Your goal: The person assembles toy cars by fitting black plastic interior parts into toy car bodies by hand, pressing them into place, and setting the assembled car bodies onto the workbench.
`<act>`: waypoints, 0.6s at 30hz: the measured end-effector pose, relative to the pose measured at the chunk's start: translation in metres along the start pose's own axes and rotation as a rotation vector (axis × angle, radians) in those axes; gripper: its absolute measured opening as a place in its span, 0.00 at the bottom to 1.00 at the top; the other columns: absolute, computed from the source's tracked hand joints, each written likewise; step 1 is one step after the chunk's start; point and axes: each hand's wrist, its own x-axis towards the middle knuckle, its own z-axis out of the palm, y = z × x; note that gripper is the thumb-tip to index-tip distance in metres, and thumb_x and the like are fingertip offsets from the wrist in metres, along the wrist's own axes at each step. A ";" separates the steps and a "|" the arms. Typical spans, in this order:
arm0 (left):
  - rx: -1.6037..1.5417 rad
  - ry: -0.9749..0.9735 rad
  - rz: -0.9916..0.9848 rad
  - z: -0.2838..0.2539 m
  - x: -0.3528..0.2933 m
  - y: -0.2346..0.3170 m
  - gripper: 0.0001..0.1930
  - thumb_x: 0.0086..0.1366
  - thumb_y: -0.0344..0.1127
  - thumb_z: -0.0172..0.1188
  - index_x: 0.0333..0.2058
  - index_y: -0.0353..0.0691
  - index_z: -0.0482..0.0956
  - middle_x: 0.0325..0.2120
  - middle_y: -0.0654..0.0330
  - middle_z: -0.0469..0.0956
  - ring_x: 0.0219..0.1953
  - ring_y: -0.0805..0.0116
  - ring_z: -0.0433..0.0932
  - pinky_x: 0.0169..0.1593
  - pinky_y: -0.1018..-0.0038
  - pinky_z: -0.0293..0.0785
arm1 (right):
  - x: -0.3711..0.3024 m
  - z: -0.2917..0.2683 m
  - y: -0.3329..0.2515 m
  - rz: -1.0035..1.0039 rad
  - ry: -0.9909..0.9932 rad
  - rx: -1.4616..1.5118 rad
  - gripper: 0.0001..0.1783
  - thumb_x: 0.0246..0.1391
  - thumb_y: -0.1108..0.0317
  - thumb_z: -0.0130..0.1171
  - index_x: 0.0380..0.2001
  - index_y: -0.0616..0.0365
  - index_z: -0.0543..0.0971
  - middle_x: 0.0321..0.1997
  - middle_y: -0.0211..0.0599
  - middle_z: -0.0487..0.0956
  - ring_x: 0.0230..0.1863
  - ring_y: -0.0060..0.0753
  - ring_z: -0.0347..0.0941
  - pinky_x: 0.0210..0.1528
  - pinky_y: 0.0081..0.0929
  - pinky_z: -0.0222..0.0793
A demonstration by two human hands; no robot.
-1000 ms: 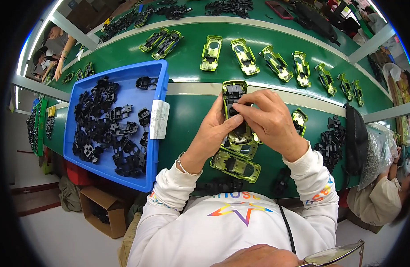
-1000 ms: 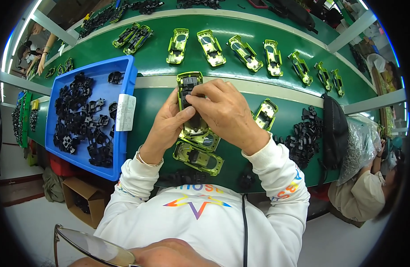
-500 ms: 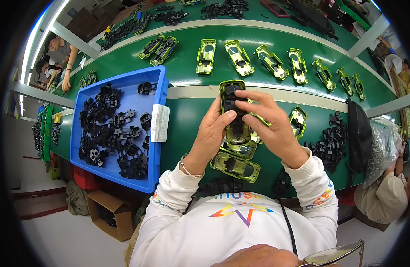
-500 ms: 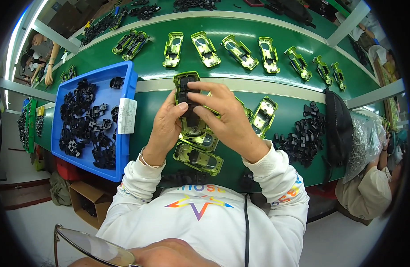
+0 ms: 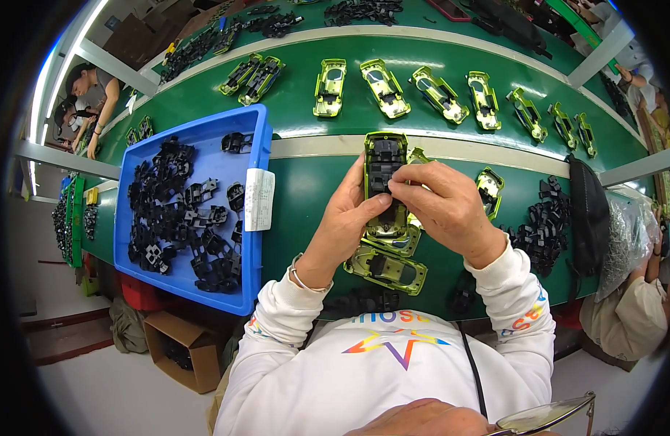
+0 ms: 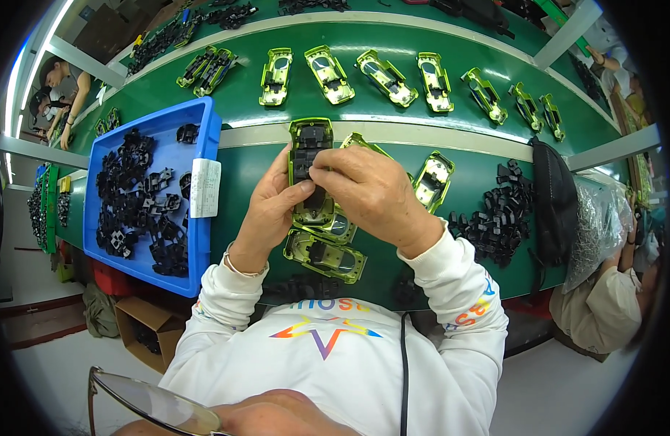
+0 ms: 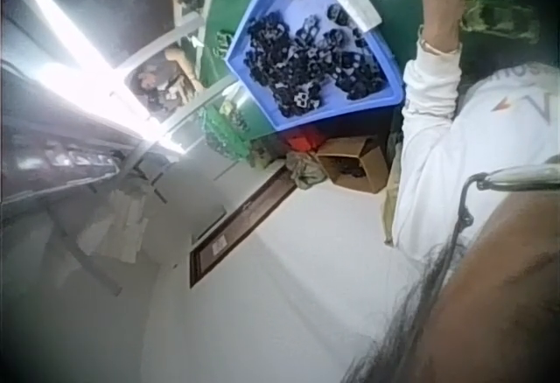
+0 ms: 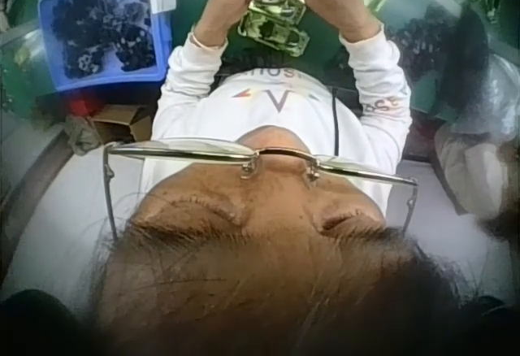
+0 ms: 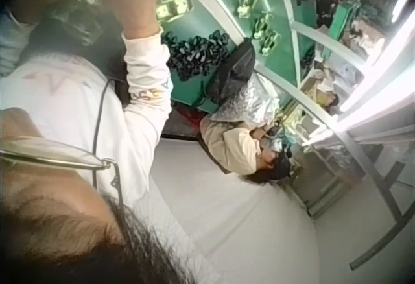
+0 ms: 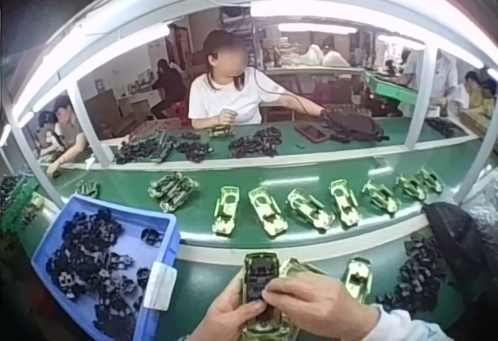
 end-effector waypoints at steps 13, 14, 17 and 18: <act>-0.015 0.030 -0.015 0.008 0.003 0.003 0.33 0.68 0.23 0.49 0.70 0.33 0.51 0.55 0.57 0.71 0.55 0.73 0.72 0.59 0.74 0.70 | -0.003 0.002 -0.006 0.057 0.105 -0.070 0.13 0.44 0.79 0.67 0.37 0.63 0.80 0.38 0.39 0.80 0.34 0.40 0.80 0.32 0.29 0.78; -0.014 0.028 -0.015 0.009 0.004 0.003 0.33 0.68 0.23 0.49 0.70 0.33 0.51 0.55 0.57 0.71 0.55 0.73 0.72 0.59 0.74 0.70 | -0.003 0.003 -0.006 0.071 0.125 -0.087 0.14 0.45 0.79 0.67 0.37 0.63 0.80 0.38 0.39 0.80 0.33 0.39 0.80 0.31 0.28 0.77; -0.032 0.060 -0.016 0.013 0.003 0.003 0.32 0.67 0.22 0.50 0.69 0.33 0.54 0.55 0.57 0.73 0.55 0.73 0.74 0.60 0.74 0.69 | -0.004 0.002 -0.011 0.085 0.123 -0.090 0.14 0.43 0.79 0.67 0.37 0.63 0.79 0.38 0.40 0.80 0.35 0.40 0.80 0.33 0.30 0.78; -0.004 0.071 -0.020 0.013 0.004 0.002 0.32 0.67 0.22 0.50 0.69 0.33 0.54 0.55 0.57 0.73 0.55 0.73 0.74 0.60 0.74 0.69 | -0.005 0.002 -0.012 0.086 0.122 -0.088 0.14 0.43 0.79 0.67 0.37 0.63 0.79 0.38 0.40 0.80 0.35 0.40 0.80 0.33 0.30 0.78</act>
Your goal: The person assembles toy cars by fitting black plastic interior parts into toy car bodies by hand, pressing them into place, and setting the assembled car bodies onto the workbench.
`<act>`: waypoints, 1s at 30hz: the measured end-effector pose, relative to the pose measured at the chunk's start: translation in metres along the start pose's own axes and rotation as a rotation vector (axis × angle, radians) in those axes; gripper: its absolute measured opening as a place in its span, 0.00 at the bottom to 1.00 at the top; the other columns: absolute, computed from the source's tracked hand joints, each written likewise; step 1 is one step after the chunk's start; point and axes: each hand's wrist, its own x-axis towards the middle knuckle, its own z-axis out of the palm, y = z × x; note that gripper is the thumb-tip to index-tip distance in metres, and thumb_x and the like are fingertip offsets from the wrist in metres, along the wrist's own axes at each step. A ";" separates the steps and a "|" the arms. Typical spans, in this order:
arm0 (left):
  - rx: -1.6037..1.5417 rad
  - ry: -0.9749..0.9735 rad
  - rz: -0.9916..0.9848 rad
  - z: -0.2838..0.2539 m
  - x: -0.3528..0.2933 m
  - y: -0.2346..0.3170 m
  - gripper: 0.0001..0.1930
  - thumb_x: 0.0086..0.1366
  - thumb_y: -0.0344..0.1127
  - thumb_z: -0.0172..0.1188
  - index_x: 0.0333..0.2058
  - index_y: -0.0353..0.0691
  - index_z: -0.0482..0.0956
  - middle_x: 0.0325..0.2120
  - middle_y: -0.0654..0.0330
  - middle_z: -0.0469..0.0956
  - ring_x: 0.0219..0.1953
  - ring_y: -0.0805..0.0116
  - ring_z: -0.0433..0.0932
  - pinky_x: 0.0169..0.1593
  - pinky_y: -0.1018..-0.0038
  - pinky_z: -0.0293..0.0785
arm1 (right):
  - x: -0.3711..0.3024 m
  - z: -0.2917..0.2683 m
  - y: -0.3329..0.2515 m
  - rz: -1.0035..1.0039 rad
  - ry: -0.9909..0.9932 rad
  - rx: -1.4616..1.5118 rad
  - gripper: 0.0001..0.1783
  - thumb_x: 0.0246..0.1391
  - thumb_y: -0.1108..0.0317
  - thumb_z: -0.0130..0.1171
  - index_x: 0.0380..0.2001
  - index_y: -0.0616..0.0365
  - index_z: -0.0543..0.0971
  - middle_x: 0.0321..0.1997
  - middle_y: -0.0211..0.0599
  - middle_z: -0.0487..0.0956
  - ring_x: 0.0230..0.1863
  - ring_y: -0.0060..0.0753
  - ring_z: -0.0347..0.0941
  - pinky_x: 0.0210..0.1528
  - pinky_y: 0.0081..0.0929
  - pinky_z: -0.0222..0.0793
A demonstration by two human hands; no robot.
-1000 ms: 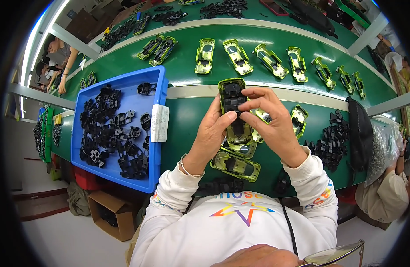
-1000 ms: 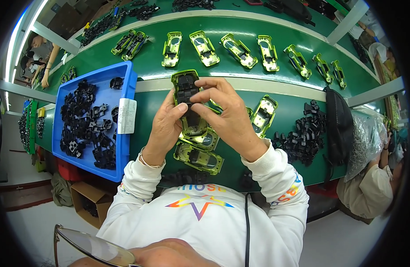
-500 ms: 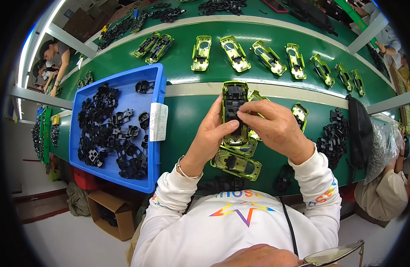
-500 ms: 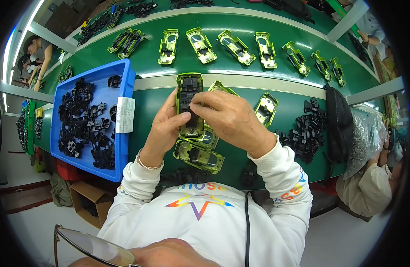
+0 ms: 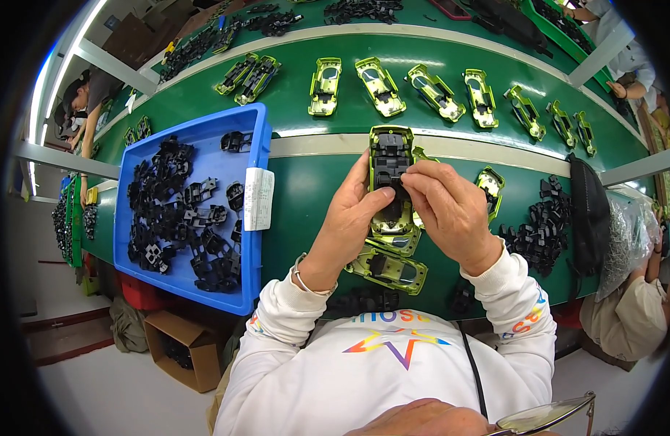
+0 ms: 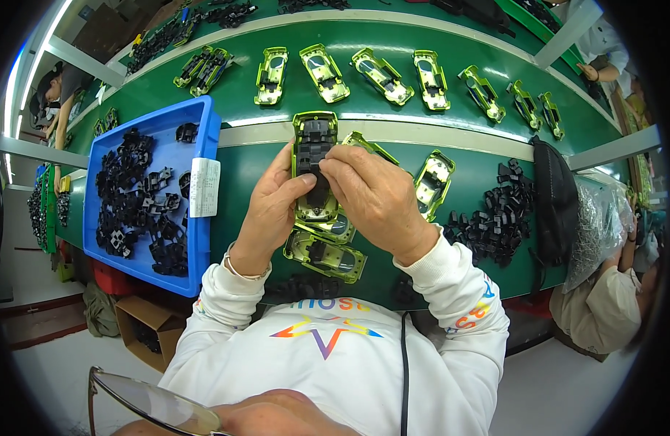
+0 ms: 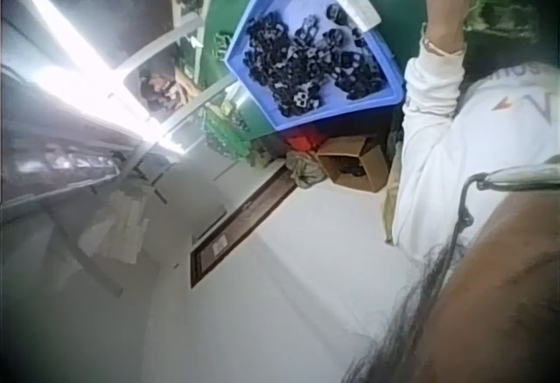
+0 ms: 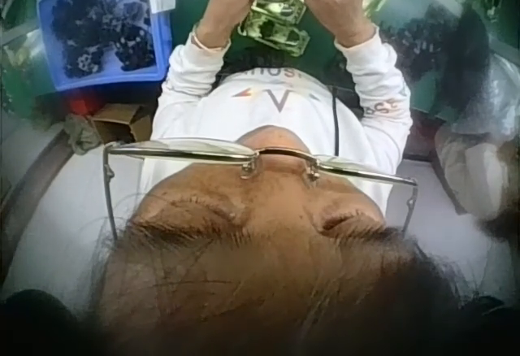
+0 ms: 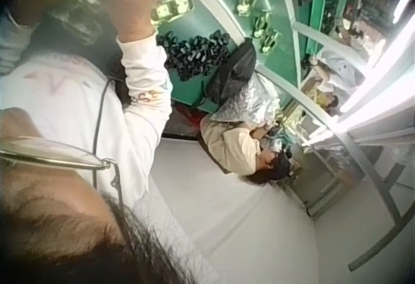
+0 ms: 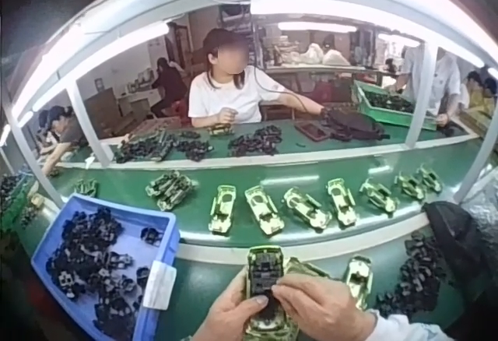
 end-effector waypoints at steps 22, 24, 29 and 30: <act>0.118 -0.146 0.085 0.001 0.000 -0.015 0.39 0.72 0.28 0.53 0.72 0.30 0.39 0.62 0.54 0.63 0.61 0.72 0.66 0.63 0.73 0.64 | -0.004 -0.012 0.005 0.120 -0.074 0.065 0.09 0.48 0.77 0.69 0.32 0.62 0.79 0.37 0.38 0.79 0.32 0.38 0.78 0.30 0.30 0.75; 0.098 -0.102 0.051 0.002 0.001 -0.017 0.37 0.71 0.25 0.53 0.72 0.30 0.42 0.62 0.54 0.65 0.61 0.71 0.67 0.63 0.73 0.65 | -0.006 -0.010 0.005 0.129 -0.046 0.060 0.08 0.49 0.75 0.68 0.31 0.60 0.78 0.37 0.36 0.78 0.30 0.39 0.78 0.29 0.31 0.74; 0.186 -0.035 0.018 0.007 -0.001 -0.014 0.36 0.69 0.22 0.52 0.71 0.31 0.46 0.60 0.56 0.68 0.58 0.72 0.70 0.61 0.74 0.68 | -0.013 -0.013 0.010 -0.091 -0.014 -0.009 0.09 0.48 0.76 0.68 0.33 0.60 0.78 0.37 0.37 0.79 0.29 0.39 0.78 0.28 0.32 0.74; 0.281 -0.034 0.020 0.005 -0.001 -0.015 0.36 0.69 0.22 0.53 0.71 0.31 0.47 0.60 0.56 0.68 0.58 0.72 0.71 0.60 0.74 0.69 | -0.012 -0.015 0.013 -0.089 -0.015 -0.010 0.09 0.48 0.76 0.68 0.33 0.60 0.78 0.37 0.37 0.79 0.29 0.39 0.78 0.28 0.32 0.74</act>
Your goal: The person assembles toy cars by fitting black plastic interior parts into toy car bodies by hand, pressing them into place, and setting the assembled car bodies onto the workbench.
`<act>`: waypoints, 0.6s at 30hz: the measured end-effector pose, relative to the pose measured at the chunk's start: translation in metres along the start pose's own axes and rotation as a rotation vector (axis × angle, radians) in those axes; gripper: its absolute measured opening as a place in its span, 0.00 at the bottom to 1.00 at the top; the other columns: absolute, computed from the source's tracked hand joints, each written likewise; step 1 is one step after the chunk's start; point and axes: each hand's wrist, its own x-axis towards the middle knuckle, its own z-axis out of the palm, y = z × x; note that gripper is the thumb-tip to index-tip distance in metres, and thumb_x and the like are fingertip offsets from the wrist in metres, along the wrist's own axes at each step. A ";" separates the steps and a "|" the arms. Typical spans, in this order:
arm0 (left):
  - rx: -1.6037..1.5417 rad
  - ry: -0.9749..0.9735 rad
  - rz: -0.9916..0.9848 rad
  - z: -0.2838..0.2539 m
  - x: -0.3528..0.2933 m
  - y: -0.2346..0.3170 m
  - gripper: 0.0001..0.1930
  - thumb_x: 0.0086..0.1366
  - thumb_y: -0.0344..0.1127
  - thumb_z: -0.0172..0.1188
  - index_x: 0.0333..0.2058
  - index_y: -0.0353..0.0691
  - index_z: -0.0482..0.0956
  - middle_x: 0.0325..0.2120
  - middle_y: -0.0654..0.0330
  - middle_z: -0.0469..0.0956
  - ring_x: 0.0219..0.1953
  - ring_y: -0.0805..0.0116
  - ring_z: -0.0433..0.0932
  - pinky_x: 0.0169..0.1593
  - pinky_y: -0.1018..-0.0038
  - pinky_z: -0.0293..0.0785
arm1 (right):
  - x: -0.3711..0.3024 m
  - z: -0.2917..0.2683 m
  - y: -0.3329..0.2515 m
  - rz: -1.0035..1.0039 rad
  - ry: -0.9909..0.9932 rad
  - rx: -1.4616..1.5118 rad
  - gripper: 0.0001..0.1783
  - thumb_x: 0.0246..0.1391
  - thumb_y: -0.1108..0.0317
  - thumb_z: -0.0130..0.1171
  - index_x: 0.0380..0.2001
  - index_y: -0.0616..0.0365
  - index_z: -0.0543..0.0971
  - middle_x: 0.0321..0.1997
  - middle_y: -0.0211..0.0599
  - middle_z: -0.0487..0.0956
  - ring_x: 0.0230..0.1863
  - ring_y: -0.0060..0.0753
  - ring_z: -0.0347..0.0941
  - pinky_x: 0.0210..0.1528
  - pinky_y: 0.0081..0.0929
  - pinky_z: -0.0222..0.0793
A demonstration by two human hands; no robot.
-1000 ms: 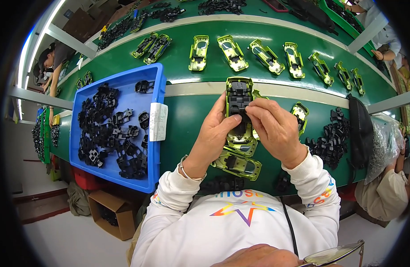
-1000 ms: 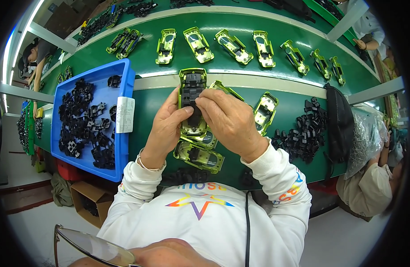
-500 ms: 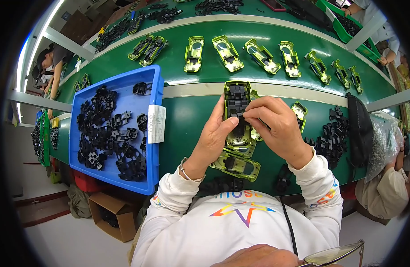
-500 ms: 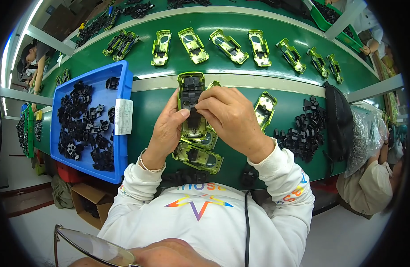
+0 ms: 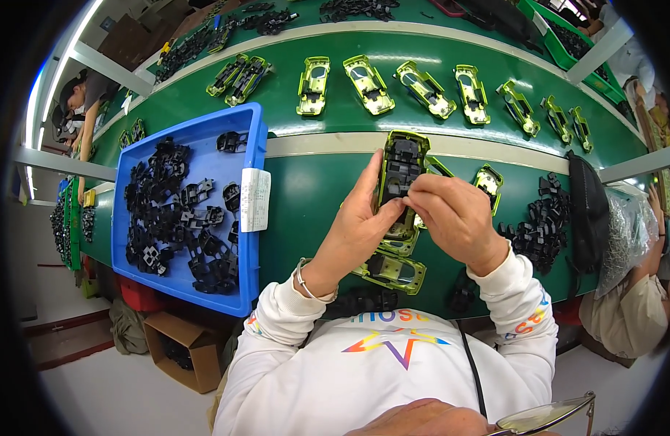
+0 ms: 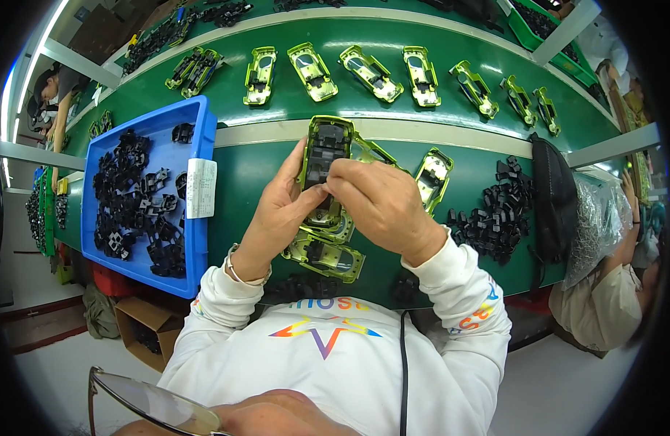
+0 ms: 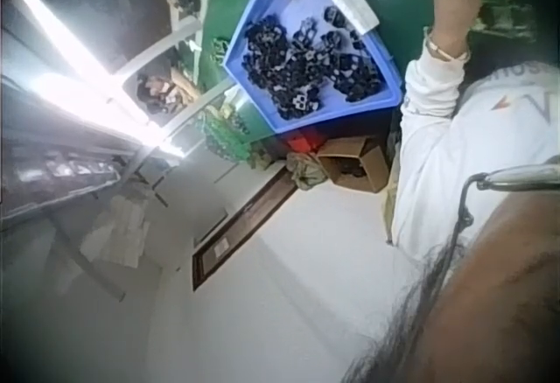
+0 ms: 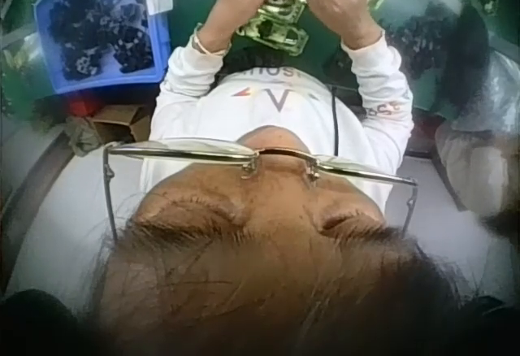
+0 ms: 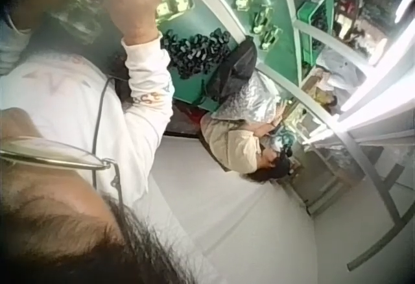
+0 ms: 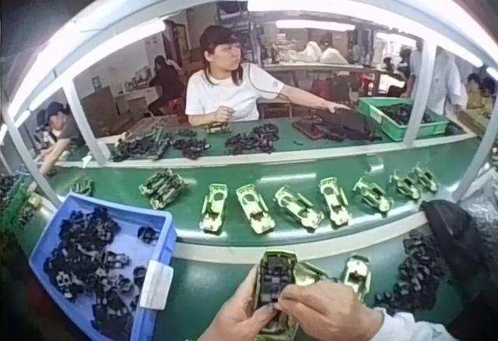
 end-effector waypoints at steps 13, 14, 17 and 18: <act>-0.025 -0.013 -0.071 0.004 0.000 -0.001 0.34 0.70 0.26 0.52 0.71 0.32 0.49 0.57 0.57 0.70 0.54 0.75 0.70 0.58 0.76 0.68 | 0.003 -0.003 0.013 -0.074 -0.095 0.027 0.09 0.44 0.76 0.67 0.30 0.59 0.77 0.37 0.35 0.77 0.25 0.36 0.76 0.25 0.29 0.72; -0.032 -0.005 -0.068 0.006 0.001 0.001 0.34 0.70 0.26 0.52 0.71 0.32 0.49 0.57 0.57 0.69 0.55 0.75 0.70 0.59 0.77 0.68 | 0.005 -0.005 0.012 -0.077 -0.098 0.026 0.09 0.44 0.76 0.67 0.30 0.59 0.77 0.37 0.35 0.77 0.25 0.36 0.76 0.25 0.29 0.72; -0.004 -0.042 -0.051 0.005 0.003 0.005 0.34 0.69 0.28 0.54 0.70 0.32 0.50 0.58 0.56 0.69 0.55 0.72 0.70 0.59 0.76 0.67 | 0.012 -0.015 0.005 0.181 -0.032 0.103 0.09 0.49 0.79 0.69 0.31 0.63 0.78 0.37 0.40 0.79 0.31 0.37 0.79 0.32 0.25 0.75; 0.091 -0.047 -0.071 0.003 0.003 0.002 0.34 0.69 0.28 0.54 0.70 0.32 0.50 0.58 0.55 0.68 0.56 0.72 0.70 0.60 0.75 0.67 | 0.016 -0.020 0.007 0.179 -0.033 0.104 0.09 0.49 0.79 0.69 0.31 0.63 0.78 0.37 0.40 0.79 0.31 0.37 0.79 0.32 0.25 0.75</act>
